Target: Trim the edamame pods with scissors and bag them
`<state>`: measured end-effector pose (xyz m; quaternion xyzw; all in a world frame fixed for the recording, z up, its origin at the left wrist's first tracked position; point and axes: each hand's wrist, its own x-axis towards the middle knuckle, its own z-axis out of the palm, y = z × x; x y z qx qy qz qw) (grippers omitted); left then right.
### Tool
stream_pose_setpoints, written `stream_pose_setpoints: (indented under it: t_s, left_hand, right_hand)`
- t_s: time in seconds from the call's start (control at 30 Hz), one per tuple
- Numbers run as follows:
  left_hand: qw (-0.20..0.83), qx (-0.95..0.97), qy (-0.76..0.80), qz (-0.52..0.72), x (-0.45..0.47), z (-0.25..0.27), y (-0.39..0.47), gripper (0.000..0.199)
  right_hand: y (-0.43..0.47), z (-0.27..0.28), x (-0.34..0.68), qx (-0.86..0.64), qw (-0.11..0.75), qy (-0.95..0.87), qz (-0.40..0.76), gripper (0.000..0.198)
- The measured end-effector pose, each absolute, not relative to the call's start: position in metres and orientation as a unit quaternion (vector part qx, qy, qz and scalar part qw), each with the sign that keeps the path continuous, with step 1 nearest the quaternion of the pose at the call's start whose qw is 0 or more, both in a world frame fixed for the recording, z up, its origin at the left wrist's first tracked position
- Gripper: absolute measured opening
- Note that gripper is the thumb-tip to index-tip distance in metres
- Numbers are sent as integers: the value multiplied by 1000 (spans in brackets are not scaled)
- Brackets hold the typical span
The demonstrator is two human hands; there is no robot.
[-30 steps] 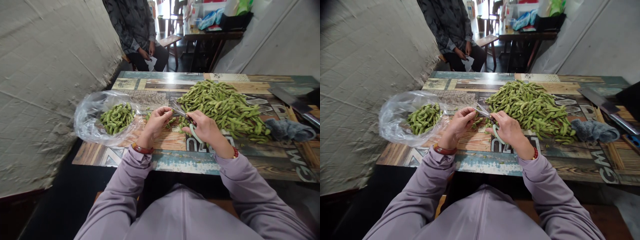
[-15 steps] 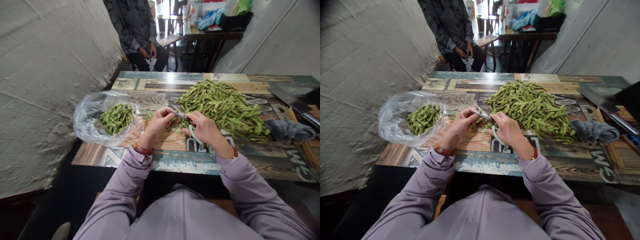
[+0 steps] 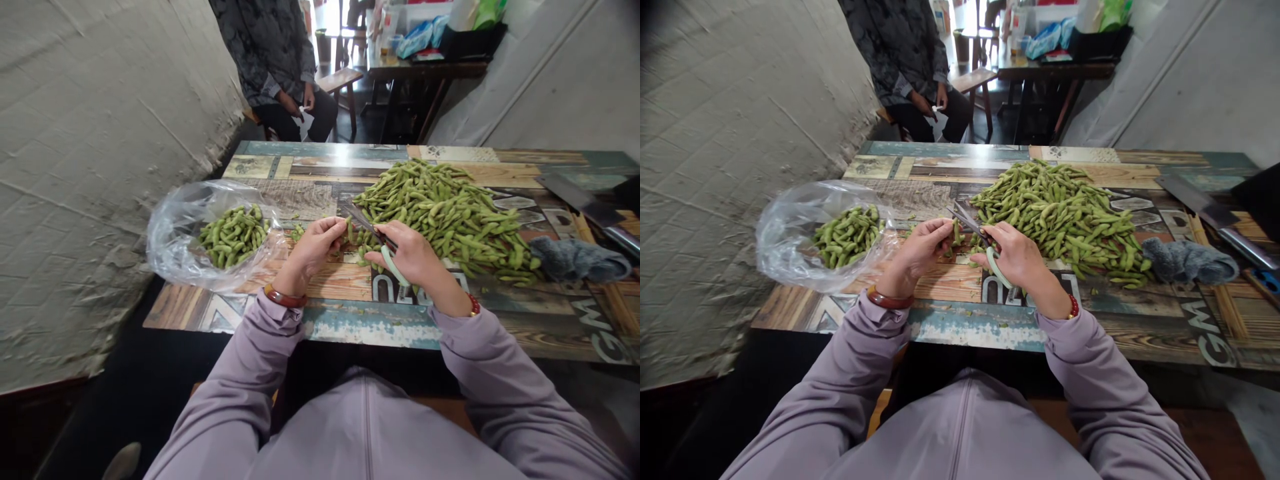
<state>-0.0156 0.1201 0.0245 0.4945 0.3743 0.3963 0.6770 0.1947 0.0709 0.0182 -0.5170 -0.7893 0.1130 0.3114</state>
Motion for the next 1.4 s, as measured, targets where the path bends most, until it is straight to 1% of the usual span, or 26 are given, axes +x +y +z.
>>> stream_pose_setpoints:
  t_s: [0.1,0.27,0.43,0.77,1.03,1.4]
  left_hand:
    - [688,492,355,398,-16,26,120,39]
    - [704,503,307,396,-18,28,118,34]
    - [720,482,306,395,-18,26,119,32]
    - [672,516,361,391,-19,22,121,26]
    - [653,559,362,361,-19,18,121,28]
    - [647,579,353,348,-16,24,117,41]
  right_hand:
    - [71,19,196,-515,306,-793,115,43]
    - [69,20,196,-512,284,-799,133,45]
    - [70,20,197,-508,268,-809,125,44]
    - [68,21,195,-522,248,-810,99,44]
    - [68,22,194,-516,241,-816,97,43]
    - [66,23,193,-506,237,-823,103,43]
